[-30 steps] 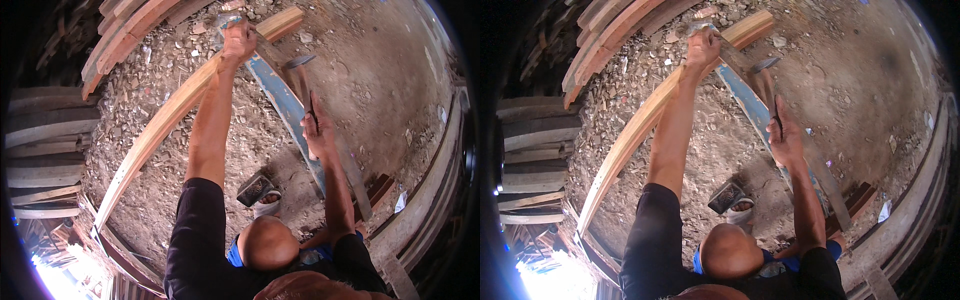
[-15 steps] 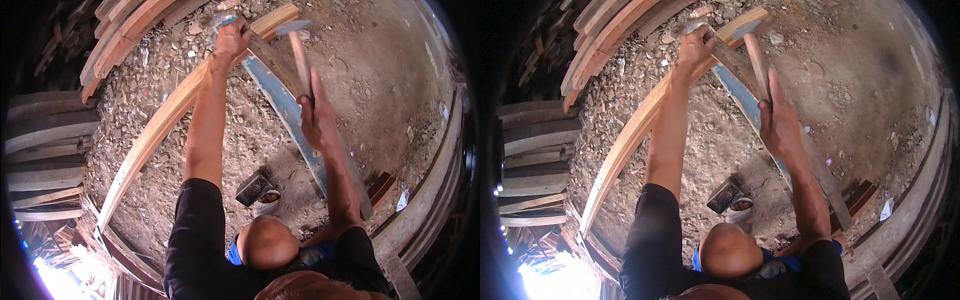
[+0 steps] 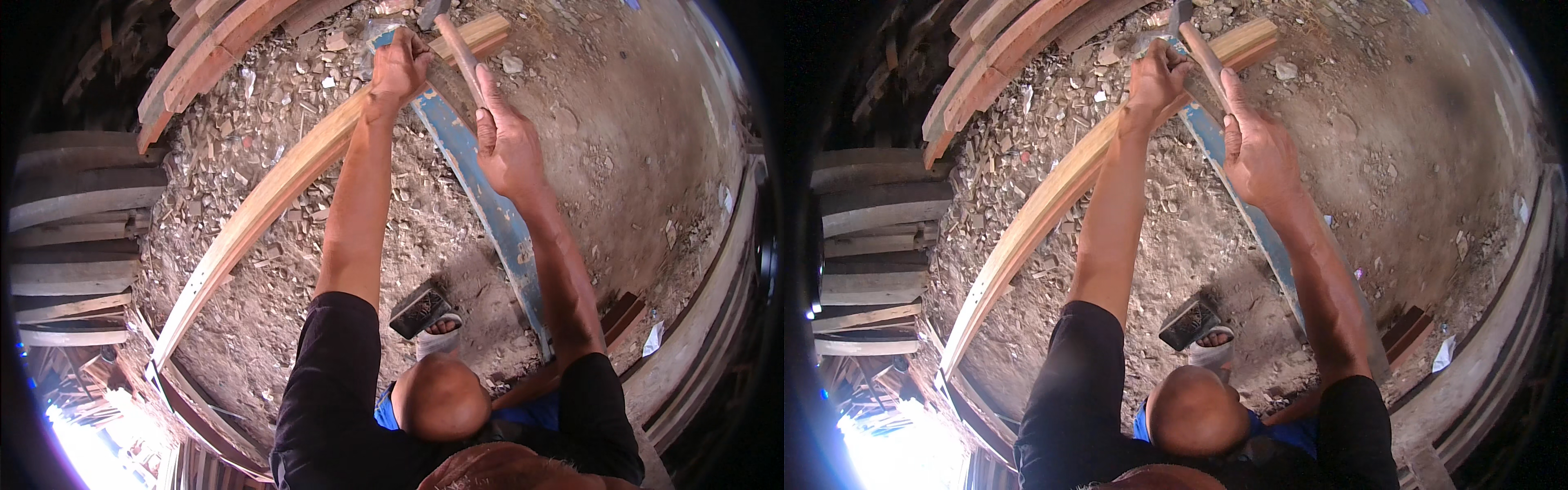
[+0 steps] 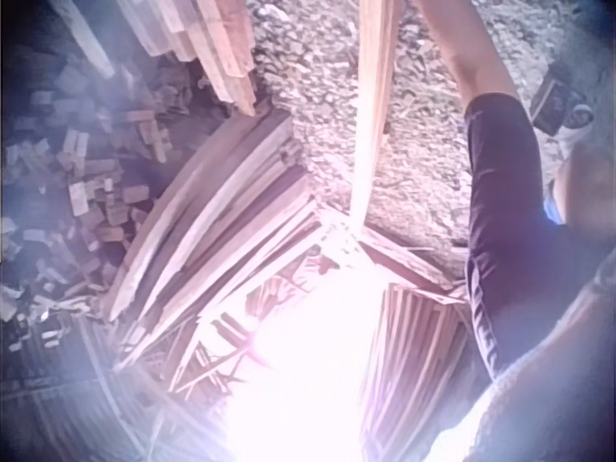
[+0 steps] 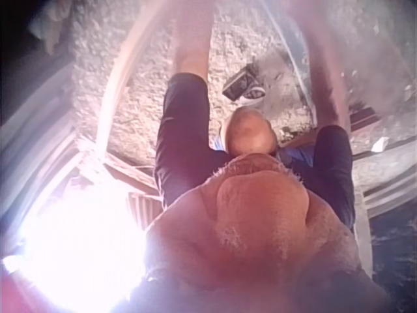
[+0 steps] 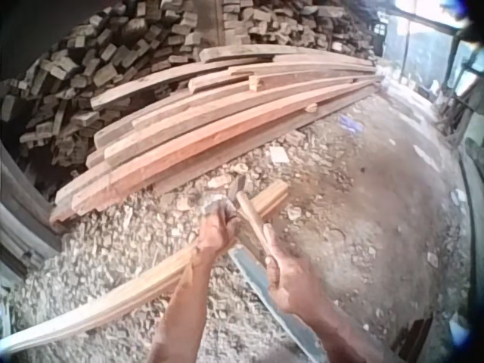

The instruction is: The person measures a wooden plank with a tape measure, marks it with a chisel, and hammers the chisel to create a notch. The person then uses a hammer to drive nails into the plank to join it with another piece of wood.

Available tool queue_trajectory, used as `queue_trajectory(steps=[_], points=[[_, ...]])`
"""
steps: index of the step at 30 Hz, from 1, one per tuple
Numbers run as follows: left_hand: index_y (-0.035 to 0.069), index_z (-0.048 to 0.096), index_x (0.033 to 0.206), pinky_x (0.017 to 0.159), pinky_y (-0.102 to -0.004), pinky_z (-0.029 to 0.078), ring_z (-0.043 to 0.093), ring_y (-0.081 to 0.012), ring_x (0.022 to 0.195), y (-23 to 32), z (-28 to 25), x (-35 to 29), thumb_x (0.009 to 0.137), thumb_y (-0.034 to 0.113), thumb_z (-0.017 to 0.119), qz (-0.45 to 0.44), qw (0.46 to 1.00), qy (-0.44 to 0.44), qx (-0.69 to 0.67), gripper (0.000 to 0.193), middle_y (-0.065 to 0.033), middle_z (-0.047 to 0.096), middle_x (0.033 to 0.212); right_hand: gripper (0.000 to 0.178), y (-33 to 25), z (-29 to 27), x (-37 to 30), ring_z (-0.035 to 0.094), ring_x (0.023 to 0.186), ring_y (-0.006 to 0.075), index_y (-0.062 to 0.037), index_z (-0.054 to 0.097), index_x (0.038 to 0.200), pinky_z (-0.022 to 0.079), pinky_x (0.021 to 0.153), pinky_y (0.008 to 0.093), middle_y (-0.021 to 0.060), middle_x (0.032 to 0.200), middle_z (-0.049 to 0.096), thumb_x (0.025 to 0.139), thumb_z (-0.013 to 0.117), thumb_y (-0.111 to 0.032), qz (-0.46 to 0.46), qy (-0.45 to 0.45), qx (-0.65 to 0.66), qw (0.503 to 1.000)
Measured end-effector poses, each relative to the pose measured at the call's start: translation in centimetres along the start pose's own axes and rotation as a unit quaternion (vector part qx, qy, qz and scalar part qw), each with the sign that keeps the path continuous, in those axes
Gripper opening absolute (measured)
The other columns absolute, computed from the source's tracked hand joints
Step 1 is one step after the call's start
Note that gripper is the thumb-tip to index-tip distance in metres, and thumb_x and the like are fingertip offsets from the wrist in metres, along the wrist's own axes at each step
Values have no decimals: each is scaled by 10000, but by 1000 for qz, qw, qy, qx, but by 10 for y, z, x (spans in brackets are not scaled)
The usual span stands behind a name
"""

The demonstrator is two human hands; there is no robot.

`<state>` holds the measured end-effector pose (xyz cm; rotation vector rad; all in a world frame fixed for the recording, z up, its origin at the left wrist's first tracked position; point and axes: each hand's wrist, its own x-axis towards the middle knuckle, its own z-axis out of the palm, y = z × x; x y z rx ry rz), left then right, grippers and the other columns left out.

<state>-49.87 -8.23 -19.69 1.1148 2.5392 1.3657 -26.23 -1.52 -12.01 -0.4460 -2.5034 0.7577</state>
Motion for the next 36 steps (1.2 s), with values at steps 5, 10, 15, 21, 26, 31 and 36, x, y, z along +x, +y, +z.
queue_trajectory(steps=[5,10,15,21,26,31,36], points=[[64,625,1071,846,-492,581,731,-439,939,3,0,2,861,221,825,-16,1000,-1,2,330,-170,770,954,608,4,-5,2,712,847,465,-189,410,1641,558,755,564,264,965,730,1054,569,-169,28,-19,16,999],[70,635,1092,859,-490,582,732,-433,937,7,2,7,862,221,823,-19,1000,-14,-1,334,-172,767,943,606,5,-11,5,708,832,465,-225,410,1644,564,757,556,265,1023,734,1060,561,-163,84,-92,-64,990],[83,665,1092,842,-479,590,732,-425,937,6,0,2,882,223,810,-12,1000,-5,-2,292,-167,764,921,619,-24,-46,-11,629,685,238,-205,399,1659,552,713,378,185,900,705,1073,578,-121,111,0,107,988],[162,764,1085,865,-478,574,748,-354,974,-8,-17,1,923,219,783,66,981,-18,180,173,-172,780,983,589,-31,-69,-51,543,698,116,-172,362,1680,514,661,305,23,871,580,1112,515,-160,223,-15,208,952],[178,786,1087,961,-519,539,719,-378,1080,3,-27,-5,913,279,770,59,941,20,334,202,-192,776,1050,587,-24,-72,-77,533,676,83,-137,322,1691,496,609,279,32,889,603,1127,482,-162,253,-22,243,936],[214,811,1002,981,-443,532,725,-389,1128,-16,-45,5,903,166,609,-100,957,-94,254,229,-179,776,1149,588,-22,-63,-89,534,666,75,-116,312,1692,482,588,261,25,907,616,1135,489,-181,254,-20,303,918],[218,816,1012,1007,-430,521,736,-334,1107,-21,-48,1,916,189,624,-37,884,-69,460,217,-138,784,1126,598,-19,-66,-94,523,662,63,-114,307,1692,471,579,254,16,908,619,1129,501,-166,251,-10,311,917]])
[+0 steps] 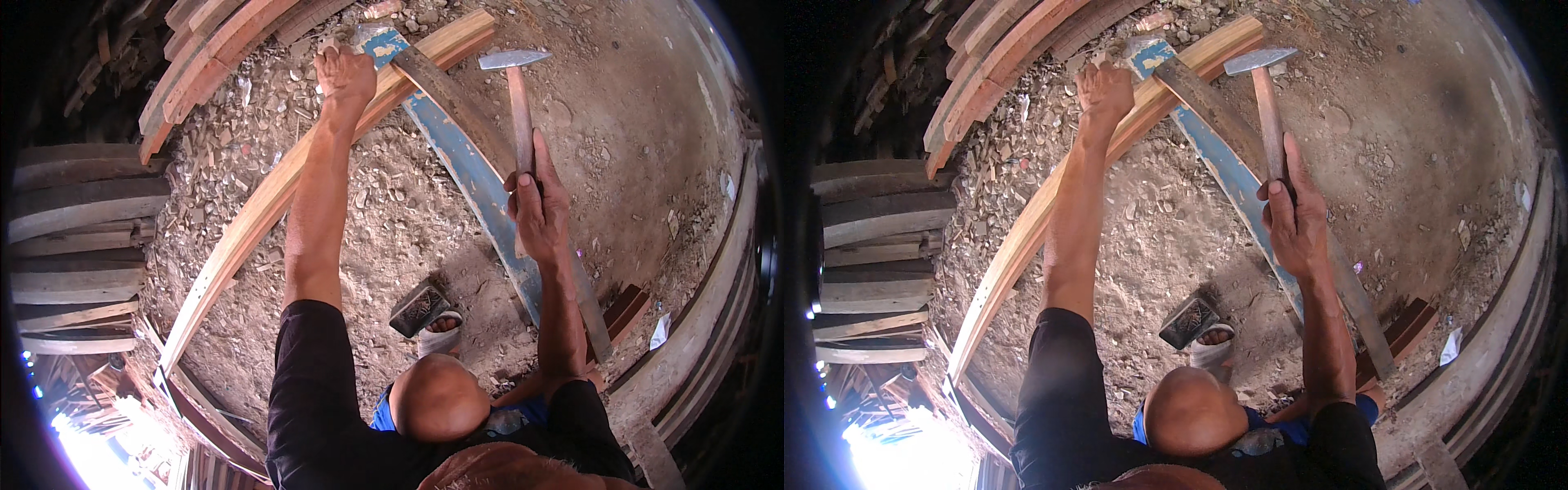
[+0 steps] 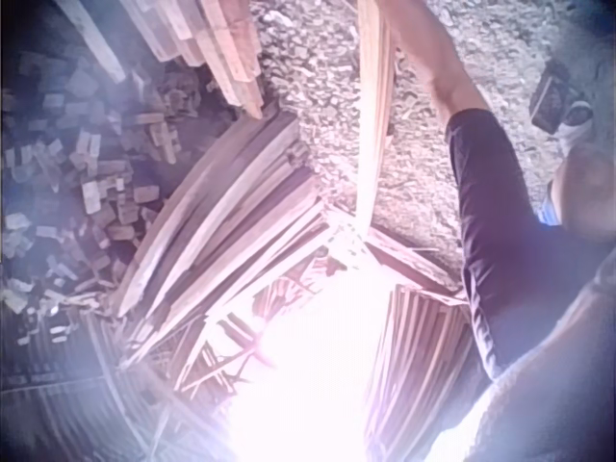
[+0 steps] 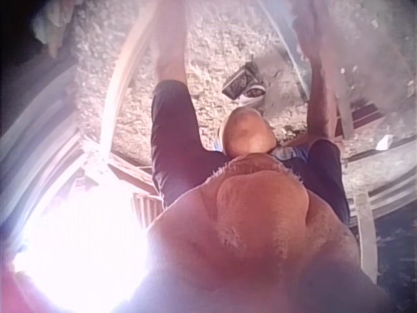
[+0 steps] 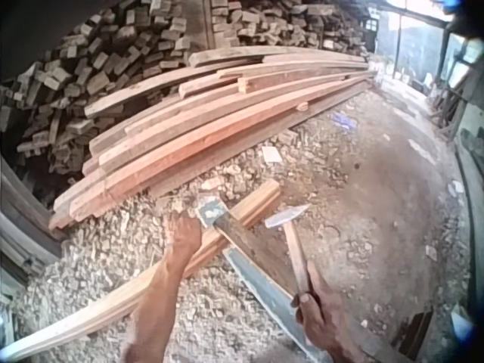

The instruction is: The person measures a wooden plank with a tape measure, marks it with a chisel, and hammers the chisel to create a notch. The person then uses a hammer to drive nails into the plank to join it with another piece of wood.

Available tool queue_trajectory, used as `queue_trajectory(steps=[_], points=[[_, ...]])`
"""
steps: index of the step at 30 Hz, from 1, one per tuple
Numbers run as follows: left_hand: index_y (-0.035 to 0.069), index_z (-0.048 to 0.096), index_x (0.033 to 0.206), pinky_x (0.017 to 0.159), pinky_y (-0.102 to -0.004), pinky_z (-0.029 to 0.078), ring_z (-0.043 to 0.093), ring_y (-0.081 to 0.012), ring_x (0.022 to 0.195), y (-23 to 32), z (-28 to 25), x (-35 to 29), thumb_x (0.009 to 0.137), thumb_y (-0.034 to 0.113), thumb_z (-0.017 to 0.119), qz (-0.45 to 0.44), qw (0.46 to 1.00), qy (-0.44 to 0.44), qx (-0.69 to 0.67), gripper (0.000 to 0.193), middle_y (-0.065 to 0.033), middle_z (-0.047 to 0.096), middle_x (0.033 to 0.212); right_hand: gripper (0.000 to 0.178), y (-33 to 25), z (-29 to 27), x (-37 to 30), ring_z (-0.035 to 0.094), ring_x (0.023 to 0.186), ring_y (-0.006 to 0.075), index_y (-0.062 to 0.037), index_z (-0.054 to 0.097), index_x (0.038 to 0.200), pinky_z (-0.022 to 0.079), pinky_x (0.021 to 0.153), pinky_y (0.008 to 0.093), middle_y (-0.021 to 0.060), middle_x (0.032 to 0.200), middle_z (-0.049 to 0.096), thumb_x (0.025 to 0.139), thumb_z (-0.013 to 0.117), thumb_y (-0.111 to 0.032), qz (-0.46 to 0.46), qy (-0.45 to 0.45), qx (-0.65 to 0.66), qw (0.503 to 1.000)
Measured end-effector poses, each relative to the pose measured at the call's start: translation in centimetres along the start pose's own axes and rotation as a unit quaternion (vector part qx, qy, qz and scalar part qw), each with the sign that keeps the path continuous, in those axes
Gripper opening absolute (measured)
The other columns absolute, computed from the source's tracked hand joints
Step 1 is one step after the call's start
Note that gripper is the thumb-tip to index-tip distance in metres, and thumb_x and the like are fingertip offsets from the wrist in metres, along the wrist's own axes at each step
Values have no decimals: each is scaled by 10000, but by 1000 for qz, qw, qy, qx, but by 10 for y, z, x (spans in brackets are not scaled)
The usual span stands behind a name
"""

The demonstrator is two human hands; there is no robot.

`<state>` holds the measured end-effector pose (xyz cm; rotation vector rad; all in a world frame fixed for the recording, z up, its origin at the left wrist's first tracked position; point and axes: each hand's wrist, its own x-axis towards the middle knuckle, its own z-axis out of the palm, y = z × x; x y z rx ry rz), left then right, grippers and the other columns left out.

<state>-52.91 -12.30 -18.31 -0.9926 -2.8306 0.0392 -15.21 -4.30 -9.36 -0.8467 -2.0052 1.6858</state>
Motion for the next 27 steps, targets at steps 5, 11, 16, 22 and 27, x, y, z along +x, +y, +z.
queue_trajectory(steps=[5,11,16,22,27], points=[[107,789,1068,915,-422,560,740,-273,948,-9,-6,-5,964,286,695,-54,935,4,-352,227,-96,791,1016,607,9,-2,-4,516,658,56,-93,296,1691,461,571,246,14,903,624,1123,502,-150,-5,14,33,999],[75,772,1064,814,-349,558,692,-176,835,22,3,18,939,264,775,-39,824,12,-565,227,-80,775,937,612,-2,5,-4,518,651,58,-72,286,1690,461,564,244,22,903,640,1125,504,-162,-1,1,51,999],[90,774,1049,772,-330,555,680,-140,787,45,8,29,935,247,789,-29,826,-4,-563,194,-50,779,913,618,-5,-1,1,534,651,67,-68,287,1689,475,564,258,35,905,651,1130,513,-207,-31,-3,24,999],[105,783,1023,766,-332,569,701,-130,779,55,23,22,930,248,794,-33,830,34,-556,171,-32,788,896,631,-11,0,4,540,651,70,-57,292,1685,482,566,269,45,906,652,1127,522,-238,-13,3,17,1000],[125,803,1022,773,-325,574,707,-131,771,57,28,21,929,242,798,-51,842,41,-535,150,-15,784,856,620,-14,5,13,538,662,71,-42,303,1680,480,582,266,50,912,648,1121,509,-214,-17,2,-5,1000]])
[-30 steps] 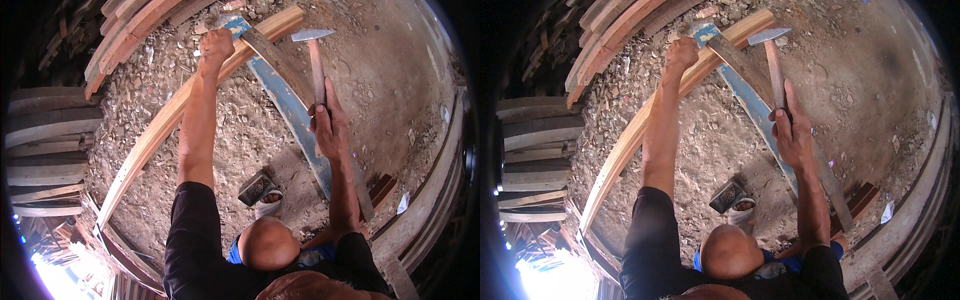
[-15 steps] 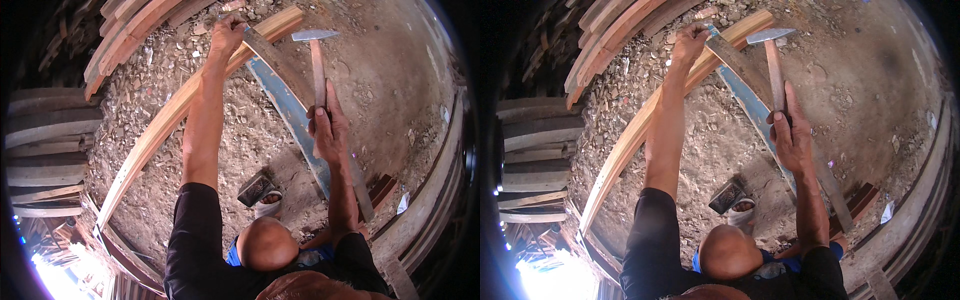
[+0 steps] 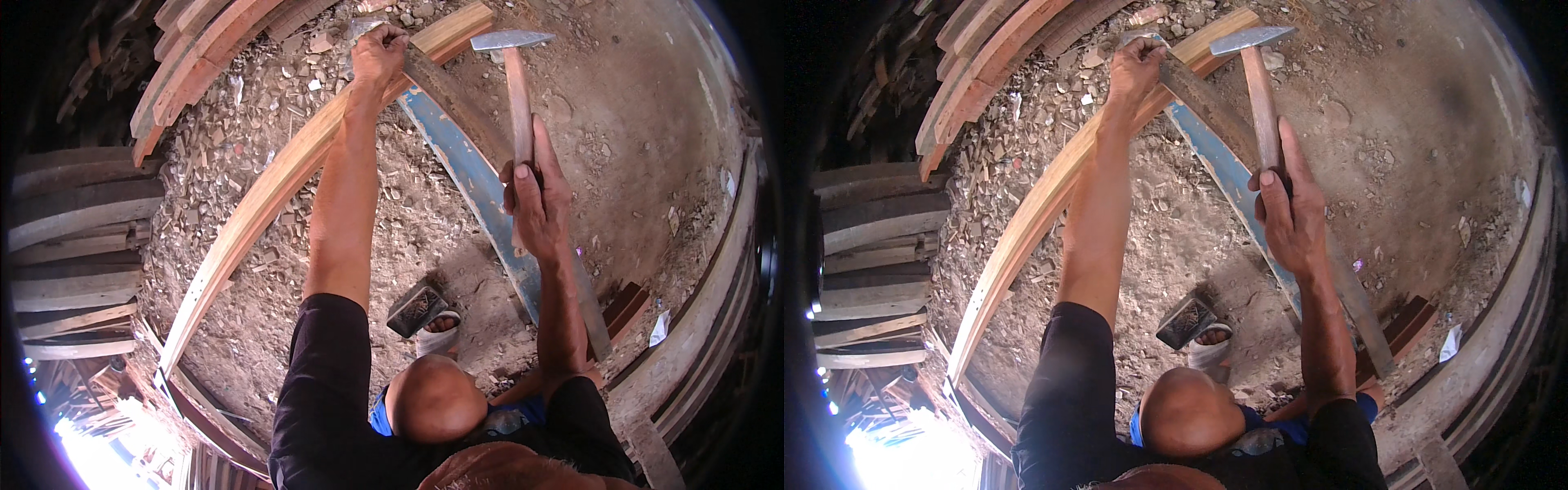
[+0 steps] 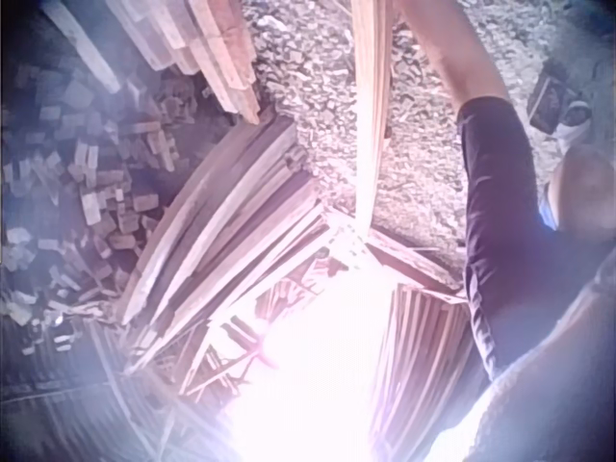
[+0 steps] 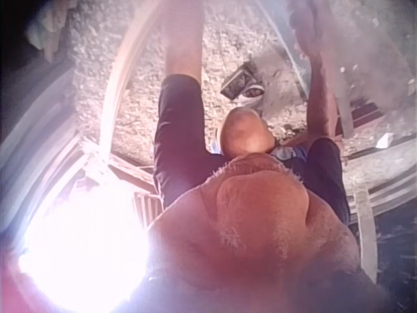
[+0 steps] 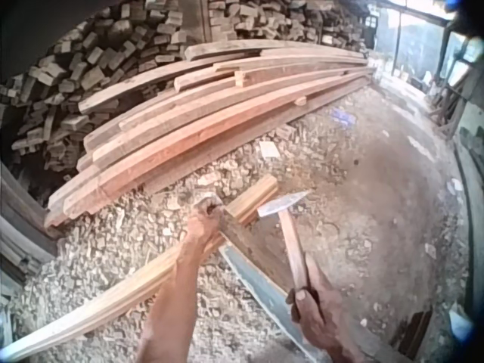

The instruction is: The person measures a wooden plank with a tape measure, marks it with a chisel, and hammers the chisel to create a notch. The person then uses a hammer to drive nails into the plank to join it with another piece of wood.

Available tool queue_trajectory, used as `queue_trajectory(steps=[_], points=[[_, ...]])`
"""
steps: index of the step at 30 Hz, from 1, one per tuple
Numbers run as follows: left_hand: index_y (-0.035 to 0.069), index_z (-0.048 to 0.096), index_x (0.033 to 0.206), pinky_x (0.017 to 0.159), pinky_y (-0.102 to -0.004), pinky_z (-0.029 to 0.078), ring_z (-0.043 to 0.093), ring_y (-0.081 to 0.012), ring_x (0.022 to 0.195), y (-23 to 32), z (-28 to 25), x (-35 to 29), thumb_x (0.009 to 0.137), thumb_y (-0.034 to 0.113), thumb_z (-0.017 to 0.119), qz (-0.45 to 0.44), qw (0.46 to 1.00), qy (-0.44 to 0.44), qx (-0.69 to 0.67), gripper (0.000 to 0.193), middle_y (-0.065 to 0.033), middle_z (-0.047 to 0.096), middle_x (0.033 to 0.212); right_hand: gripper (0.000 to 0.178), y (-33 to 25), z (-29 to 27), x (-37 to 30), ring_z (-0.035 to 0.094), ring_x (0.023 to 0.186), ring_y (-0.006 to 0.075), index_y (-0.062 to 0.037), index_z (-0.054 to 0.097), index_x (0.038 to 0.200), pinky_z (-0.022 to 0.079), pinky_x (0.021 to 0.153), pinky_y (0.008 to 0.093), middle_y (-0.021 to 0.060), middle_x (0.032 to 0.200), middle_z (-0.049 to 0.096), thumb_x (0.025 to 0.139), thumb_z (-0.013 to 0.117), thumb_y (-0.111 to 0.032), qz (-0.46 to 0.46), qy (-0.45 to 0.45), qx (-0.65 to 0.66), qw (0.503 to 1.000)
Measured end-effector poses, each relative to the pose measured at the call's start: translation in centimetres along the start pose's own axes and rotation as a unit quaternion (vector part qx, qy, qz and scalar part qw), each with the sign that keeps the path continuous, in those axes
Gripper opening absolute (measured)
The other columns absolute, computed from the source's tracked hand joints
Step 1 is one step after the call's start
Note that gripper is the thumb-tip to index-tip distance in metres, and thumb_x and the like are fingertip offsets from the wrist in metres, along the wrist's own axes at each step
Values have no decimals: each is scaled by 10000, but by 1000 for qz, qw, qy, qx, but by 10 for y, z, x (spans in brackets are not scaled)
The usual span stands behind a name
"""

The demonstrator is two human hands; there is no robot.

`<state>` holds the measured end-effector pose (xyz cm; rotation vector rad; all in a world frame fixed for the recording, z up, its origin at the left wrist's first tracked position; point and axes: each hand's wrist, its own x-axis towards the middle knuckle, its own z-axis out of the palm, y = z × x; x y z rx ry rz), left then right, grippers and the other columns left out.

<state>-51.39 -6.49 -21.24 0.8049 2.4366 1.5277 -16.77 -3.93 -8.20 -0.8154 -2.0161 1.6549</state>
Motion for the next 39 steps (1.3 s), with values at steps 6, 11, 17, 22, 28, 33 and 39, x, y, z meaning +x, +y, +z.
queue_trajectory(steps=[6,11,17,22,28,33,39], points=[[137,811,1017,770,-325,577,725,-153,770,1,-1,-6,920,254,813,-25,1000,8,-9,152,-37,789,867,617,3,7,19,556,724,105,-82,303,1688,503,663,291,57,908,625,1117,510,-190,-11,-7,-48,999],[127,813,1019,769,-333,576,720,-160,763,4,-1,-12,913,260,825,38,998,45,5,171,-61,789,862,610,-4,16,46,599,787,145,-112,345,1677,538,753,331,83,940,629,1098,535,-135,-99,-6,-92,991],[108,815,1049,789,-333,568,707,-158,778,10,3,-18,925,307,821,10,998,57,11,234,-68,784,853,586,-8,26,69,704,913,230,-105,401,1647,563,841,381,212,1236,723,1081,551,-103,-144,-17,-133,980],[113,787,977,780,-399,572,727,-281,778,12,4,-19,911,208,799,35,998,54,0,117,-121,769,858,579,-1,30,83,748,1048,379,-136,415,1639,577,898,457,274,1330,690,1076,546,-108,-189,-16,-178,966],[125,774,968,893,-483,541,686,-404,960,-1,8,-16,905,190,767,100,993,64,14,90,-163,749,934,567,22,30,110,683,1116,495,-204,426,1632,572,930,502,279,1317,681,1080,539,-140,-105,-73,-363,923],[122,774,980,885,-482,546,682,-393,955,-2,8,-15,910,207,764,113,991,47,53,110,-157,755,947,600,18,42,103,705,982,502,-253,410,1639,576,836,540,294,1102,724,1066,567,-168,-245,31,-190,950],[126,776,986,902,-482,540,671,-378,986,-13,7,-10,925,212,749,114,991,59,39,108,-138,761,945,605,10,41,107,703,854,500,-266,389,1650,558,769,576,301,975,718,1074,569,-218,-161,-40,-309,936]])
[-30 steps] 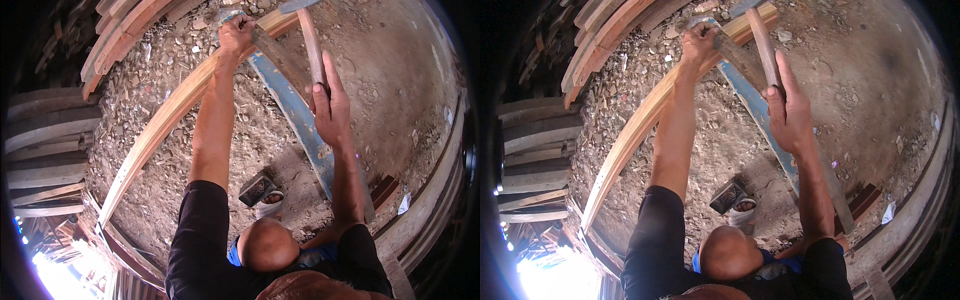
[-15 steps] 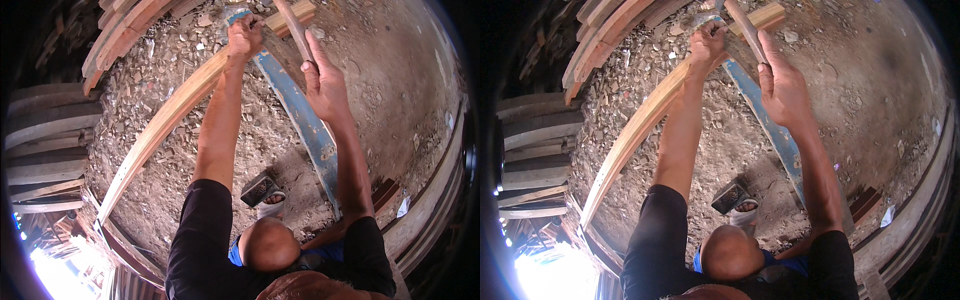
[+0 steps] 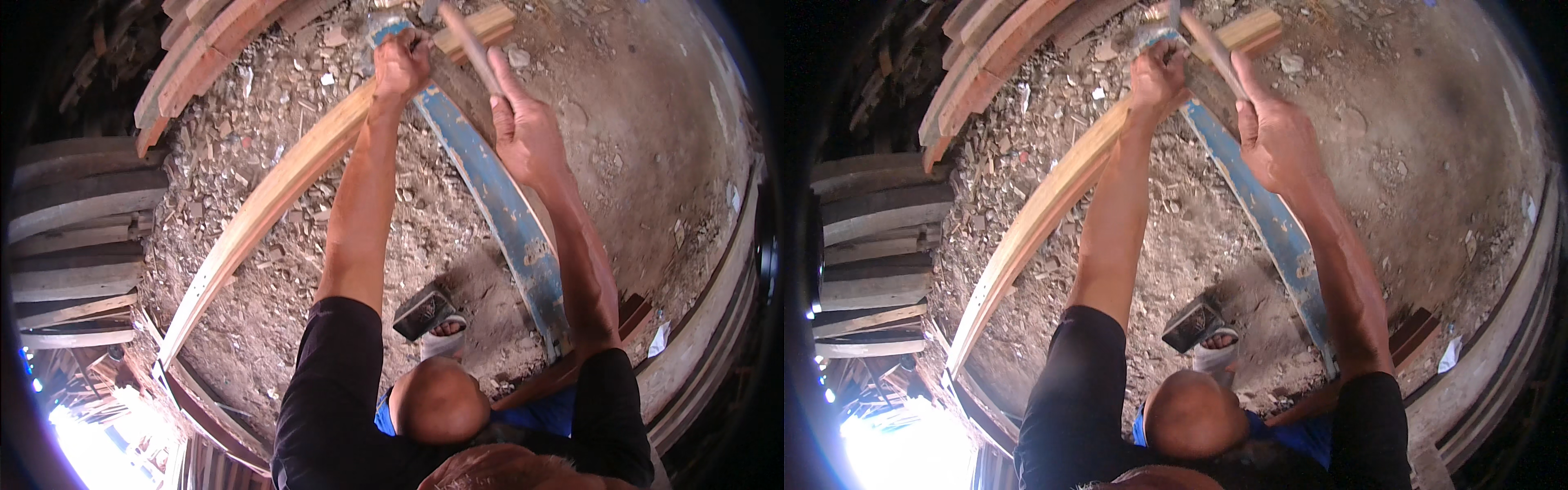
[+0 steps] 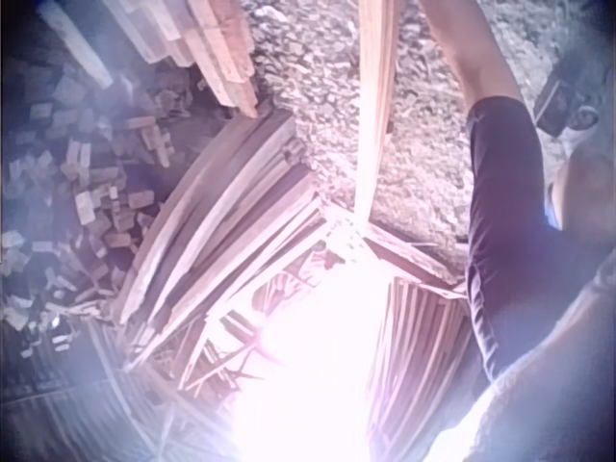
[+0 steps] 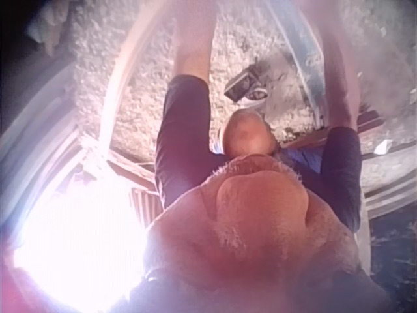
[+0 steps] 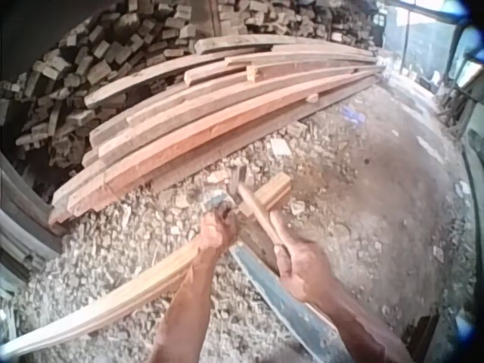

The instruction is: The person measures a wooden plank with a tape measure, marks it with a chisel, and hammers the chisel to create a notch. The person then uses a hammer to drive nails into the plank to join it with another piece of wood.

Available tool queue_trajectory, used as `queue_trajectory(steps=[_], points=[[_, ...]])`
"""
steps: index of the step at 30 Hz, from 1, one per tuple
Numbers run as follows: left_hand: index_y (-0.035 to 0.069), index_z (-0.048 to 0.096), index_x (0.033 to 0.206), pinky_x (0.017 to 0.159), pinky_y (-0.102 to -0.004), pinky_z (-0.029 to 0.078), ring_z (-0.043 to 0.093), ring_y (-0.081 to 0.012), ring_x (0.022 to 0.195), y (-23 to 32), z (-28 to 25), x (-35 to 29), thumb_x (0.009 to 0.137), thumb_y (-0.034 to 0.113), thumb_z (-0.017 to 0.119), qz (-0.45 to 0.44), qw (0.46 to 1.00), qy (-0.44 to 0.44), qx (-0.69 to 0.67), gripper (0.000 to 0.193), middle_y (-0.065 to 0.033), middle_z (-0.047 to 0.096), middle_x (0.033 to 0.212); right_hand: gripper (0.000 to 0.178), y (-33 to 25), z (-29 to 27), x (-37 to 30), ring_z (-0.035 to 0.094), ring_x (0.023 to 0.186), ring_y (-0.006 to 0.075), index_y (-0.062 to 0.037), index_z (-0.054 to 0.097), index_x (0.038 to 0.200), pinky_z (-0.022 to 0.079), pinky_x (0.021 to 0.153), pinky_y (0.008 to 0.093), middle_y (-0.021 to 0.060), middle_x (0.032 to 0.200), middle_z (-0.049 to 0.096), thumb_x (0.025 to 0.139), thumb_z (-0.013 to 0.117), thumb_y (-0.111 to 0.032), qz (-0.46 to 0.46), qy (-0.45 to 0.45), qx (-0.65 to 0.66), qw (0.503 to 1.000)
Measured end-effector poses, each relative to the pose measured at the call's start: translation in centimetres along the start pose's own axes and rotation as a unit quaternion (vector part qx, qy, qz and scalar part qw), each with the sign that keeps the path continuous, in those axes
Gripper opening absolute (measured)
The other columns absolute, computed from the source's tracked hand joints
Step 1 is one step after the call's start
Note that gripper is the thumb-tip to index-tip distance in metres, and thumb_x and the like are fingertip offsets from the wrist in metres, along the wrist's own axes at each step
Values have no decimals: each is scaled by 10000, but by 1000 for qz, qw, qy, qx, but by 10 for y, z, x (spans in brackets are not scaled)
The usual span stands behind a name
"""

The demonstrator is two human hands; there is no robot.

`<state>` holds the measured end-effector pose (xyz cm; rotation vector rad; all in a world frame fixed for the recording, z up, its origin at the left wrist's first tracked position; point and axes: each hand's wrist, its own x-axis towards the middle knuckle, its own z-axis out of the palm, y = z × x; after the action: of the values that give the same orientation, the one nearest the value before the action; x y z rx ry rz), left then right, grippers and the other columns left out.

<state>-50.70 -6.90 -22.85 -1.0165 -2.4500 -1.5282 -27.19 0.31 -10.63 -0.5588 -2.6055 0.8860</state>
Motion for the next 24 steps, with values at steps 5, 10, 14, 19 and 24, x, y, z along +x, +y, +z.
queue_trajectory(steps=[5,10,14,19,24], points=[[119,777,991,906,-486,541,673,-382,973,18,0,-3,914,197,747,19,1000,-10,1,113,-136,767,937,596,11,9,-6,712,850,492,-238,399,1647,561,765,557,302,957,717,1077,571,-219,-38,59,-21,997],[115,768,1039,964,-484,537,680,-393,1022,14,-9,-5,906,181,710,-10,999,-32,-18,158,-159,761,1025,648,-8,-12,-13,710,1075,501,-204,324,1677,573,893,532,324,1186,712,1070,542,-150,-2,13,71,997],[115,749,1110,1012,-482,519,674,-394,1081,4,-22,-6,882,196,687,20,993,-36,108,250,-165,749,1106,640,-1,-13,-35,693,1138,486,-123,348,1662,564,934,518,299,1327,671,1053,542,-101,4,14,68,998],[117,729,1195,1019,-488,534,686,-382,1102,-10,-32,-27,871,256,657,80,977,-41,192,359,-156,753,1110,629,-12,-19,-25,686,1163,481,-83,337,1661,572,932,473,291,1350,661,1068,544,-119,39,-13,26,999],[134,729,1221,1005,-456,556,689,-372,1088,12,-31,-15,875,215,629,58,980,-77,172,369,-165,762,1144,600,-10,-13,-5,741,941,474,-168,378,1660,579,794,501,303,1072,726,1083,540,-148,-126,113,24,985]])
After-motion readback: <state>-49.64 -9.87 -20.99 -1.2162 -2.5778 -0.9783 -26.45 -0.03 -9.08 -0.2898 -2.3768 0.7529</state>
